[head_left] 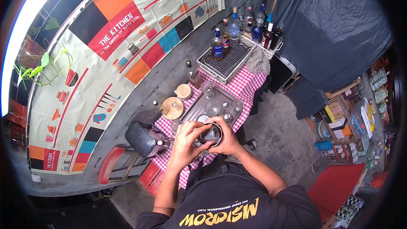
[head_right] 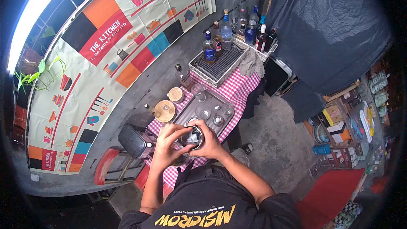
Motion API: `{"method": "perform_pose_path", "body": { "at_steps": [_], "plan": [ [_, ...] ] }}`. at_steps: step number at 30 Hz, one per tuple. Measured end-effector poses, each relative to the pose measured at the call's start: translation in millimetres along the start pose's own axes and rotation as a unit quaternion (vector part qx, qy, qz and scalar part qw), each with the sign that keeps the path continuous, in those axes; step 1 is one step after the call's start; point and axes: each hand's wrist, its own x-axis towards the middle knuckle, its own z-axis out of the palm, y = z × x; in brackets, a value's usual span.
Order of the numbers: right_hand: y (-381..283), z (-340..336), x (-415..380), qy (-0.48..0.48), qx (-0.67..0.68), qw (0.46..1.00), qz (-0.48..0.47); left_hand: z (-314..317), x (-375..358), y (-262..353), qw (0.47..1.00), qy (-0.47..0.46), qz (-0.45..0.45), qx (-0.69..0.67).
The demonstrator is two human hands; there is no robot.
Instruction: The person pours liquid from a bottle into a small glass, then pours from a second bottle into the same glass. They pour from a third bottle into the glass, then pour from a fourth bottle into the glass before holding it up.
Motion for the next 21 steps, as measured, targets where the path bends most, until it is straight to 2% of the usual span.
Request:
{"method": "perform_pose_path", "body": {
  "at_steps": [21],
  "plan": [
    [9.8, -0.4, 4.5, -0.002, -0.003, 1.000, 0.002, -1.2, 7.8, -5.5, 1.000, 0.000, 0.004, 0.009]
  ]
}}
